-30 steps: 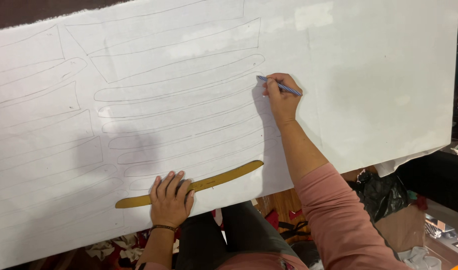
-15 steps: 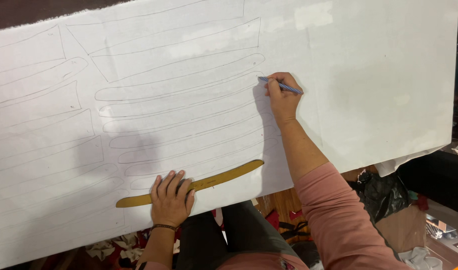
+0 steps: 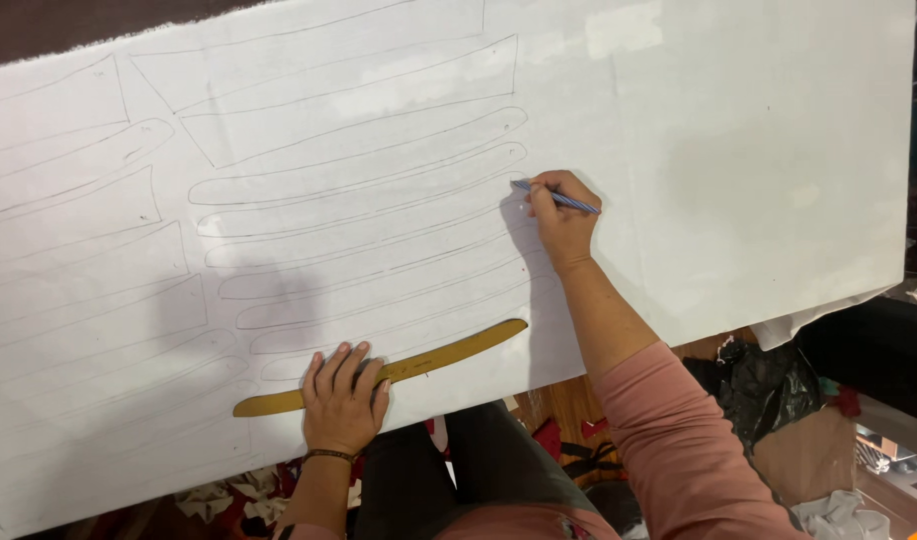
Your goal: The person uses a curved wooden ruler and a pencil to draw curved lines on a large white sheet of paper. They then switch to a straight ruler to draw straight lines and rectangular outlines on the same sheet.
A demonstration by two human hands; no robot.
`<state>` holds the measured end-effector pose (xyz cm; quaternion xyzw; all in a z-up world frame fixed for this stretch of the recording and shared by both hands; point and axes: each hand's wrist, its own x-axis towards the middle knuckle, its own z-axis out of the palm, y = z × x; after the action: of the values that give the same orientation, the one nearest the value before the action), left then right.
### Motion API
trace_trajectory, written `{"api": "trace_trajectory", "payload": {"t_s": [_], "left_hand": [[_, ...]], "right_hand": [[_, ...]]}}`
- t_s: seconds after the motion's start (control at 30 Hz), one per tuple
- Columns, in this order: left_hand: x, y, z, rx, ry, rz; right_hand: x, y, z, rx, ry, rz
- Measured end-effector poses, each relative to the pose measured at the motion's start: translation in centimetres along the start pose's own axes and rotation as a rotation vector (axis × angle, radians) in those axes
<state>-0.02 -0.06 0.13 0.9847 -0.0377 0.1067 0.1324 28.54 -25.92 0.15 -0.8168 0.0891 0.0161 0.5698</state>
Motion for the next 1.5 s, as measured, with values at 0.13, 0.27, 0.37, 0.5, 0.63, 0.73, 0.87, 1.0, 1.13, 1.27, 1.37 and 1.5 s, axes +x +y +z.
{"api": "trace_trajectory", "payload": {"t_s": [0.13,0.27,0.37,0.5,0.63,0.73,0.87,1.0,1.13,1.27,1.37,1.5], "left_hand": [[0.0,0.0,0.0,-0.015,0.002,-0.005],[0.1,0.1,0.0,0.006,0.002,0.0],[0.1,0.0,0.0,0.004,0.011,0.006],[0.1,-0.2,0.1,0.002,0.012,0.014],[0.0,0.0,0.0,0.002,-0.001,0.017],[-0.3,0.0,0.3,0.002,-0.015,-0.003],[-0.3,0.0,0.4,-0.007,-0.022,-0.006],[-0.2,0.1,0.2,0.004,-0.016,-0.007],[-0.1,0.1,0.1,0.003,-0.004,0.003],[-0.2,-0.1,0.3,-0.004,-0.012,-0.002],[-0.3,0.1,0.2,0.005,-0.019,-0.003],[-0.1,0.1,0.2,0.014,0.003,0.02]], "right_hand": [[-0.1,-0.4,0.1,0.023,0.023,0.0],[-0.3,-0.4,-0.3,0.06,0.048,0.059],[-1.3,0.2,-1.3,0.061,0.058,0.05],[-2.5,1.5,-1.8,0.016,0.025,0.011],[-2.6,1.0,-1.7,-0.003,0.016,-0.01],[-2.7,1.5,-1.8,-0.062,-0.001,-0.052],[-2.6,1.6,-1.8,-0.009,-0.005,-0.048],[-2.6,0.9,-1.9,-0.007,-0.009,0.019],[-3.4,2.0,-2.7,0.081,0.005,0.0],[-5.4,2.0,-4.0,0.022,-0.002,-0.107],[-7.0,2.1,-4.7,-0.035,-0.028,-0.168],[-6.9,2.8,-4.5,-0.107,0.018,-0.386]]}}
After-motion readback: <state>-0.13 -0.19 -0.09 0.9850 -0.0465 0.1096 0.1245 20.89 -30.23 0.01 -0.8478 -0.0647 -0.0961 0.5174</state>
